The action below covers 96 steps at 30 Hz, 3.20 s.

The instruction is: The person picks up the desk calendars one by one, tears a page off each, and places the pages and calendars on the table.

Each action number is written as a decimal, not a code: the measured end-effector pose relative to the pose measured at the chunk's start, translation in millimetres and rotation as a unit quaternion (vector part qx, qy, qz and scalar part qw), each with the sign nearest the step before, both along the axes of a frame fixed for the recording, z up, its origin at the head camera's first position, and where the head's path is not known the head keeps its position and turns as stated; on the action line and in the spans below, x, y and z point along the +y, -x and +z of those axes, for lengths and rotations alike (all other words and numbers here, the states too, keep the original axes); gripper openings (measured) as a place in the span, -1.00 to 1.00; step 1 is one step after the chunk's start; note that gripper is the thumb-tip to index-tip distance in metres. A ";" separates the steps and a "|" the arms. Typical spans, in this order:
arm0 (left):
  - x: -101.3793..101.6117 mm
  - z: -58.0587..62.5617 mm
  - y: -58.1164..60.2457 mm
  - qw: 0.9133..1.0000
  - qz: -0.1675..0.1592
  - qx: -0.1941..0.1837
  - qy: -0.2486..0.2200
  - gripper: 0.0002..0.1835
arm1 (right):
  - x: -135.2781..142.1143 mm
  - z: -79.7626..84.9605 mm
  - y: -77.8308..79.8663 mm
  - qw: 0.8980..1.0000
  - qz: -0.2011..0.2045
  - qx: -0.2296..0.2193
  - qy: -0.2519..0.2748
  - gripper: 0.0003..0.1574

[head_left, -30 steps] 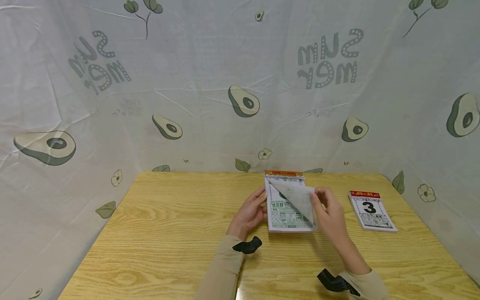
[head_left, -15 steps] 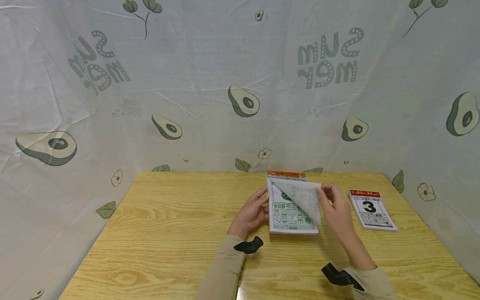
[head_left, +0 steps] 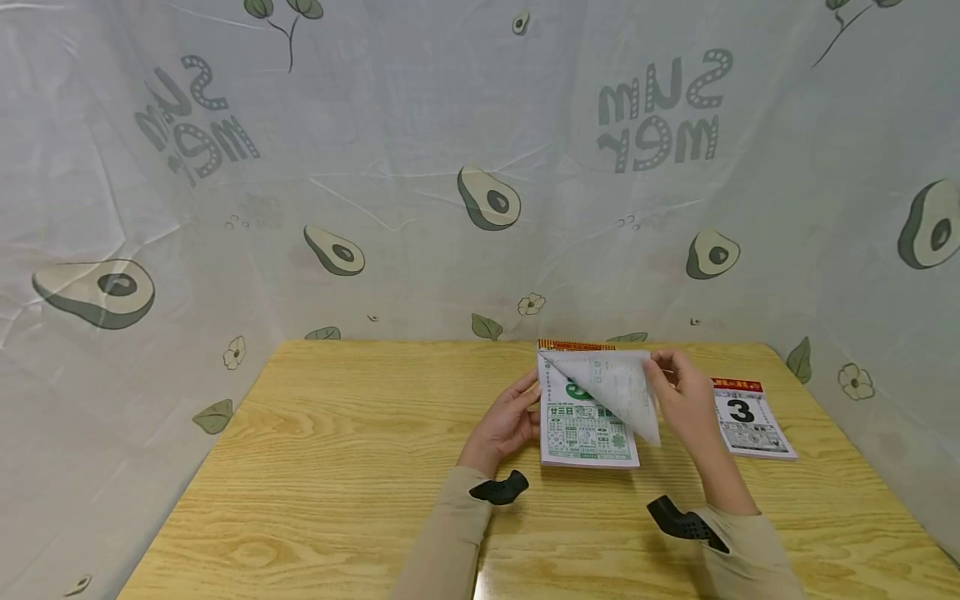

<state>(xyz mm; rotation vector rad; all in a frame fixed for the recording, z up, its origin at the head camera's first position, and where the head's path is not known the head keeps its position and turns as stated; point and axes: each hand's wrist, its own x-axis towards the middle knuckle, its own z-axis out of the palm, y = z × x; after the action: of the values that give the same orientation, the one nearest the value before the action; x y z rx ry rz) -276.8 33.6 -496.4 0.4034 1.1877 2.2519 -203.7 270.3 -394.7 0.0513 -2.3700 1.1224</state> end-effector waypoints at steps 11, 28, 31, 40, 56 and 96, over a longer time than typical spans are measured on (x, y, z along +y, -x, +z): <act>-0.4 -1.7 0.2 1.000 -0.002 -0.002 -0.011 -0.49 | 6.0 4.0 16.5 1.000 -0.016 -0.021 -0.005 -0.61; -2.5 -0.6 1.5 1.000 0.002 0.008 -0.008 -0.52 | 18.0 9.3 46.0 0.999 0.003 -0.023 -0.025 -0.60; -3.0 0.1 1.2 1.000 0.007 0.010 -0.004 -0.52 | 20.8 9.7 51.7 0.999 0.012 -0.026 -0.031 -0.60; -3.8 3.6 -0.6 1.000 0.002 0.007 -0.004 -0.50 | 29.1 8.6 59.1 0.998 0.039 -0.033 -0.030 -0.58; -2.6 1.2 0.9 1.000 0.014 0.006 -0.004 -0.51 | 33.1 5.0 59.0 0.998 0.025 -0.052 -0.015 -0.58; 3.9 -1.1 0.1 0.999 0.046 -0.001 -0.027 -0.53 | 32.5 2.1 59.9 0.997 0.030 -0.067 -0.013 -0.60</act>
<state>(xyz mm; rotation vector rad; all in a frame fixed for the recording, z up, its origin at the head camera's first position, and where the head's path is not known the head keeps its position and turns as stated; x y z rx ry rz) -276.9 37.5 -497.5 0.3739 1.1684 2.3676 -263.6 302.8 -392.6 0.0573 -2.5165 1.1566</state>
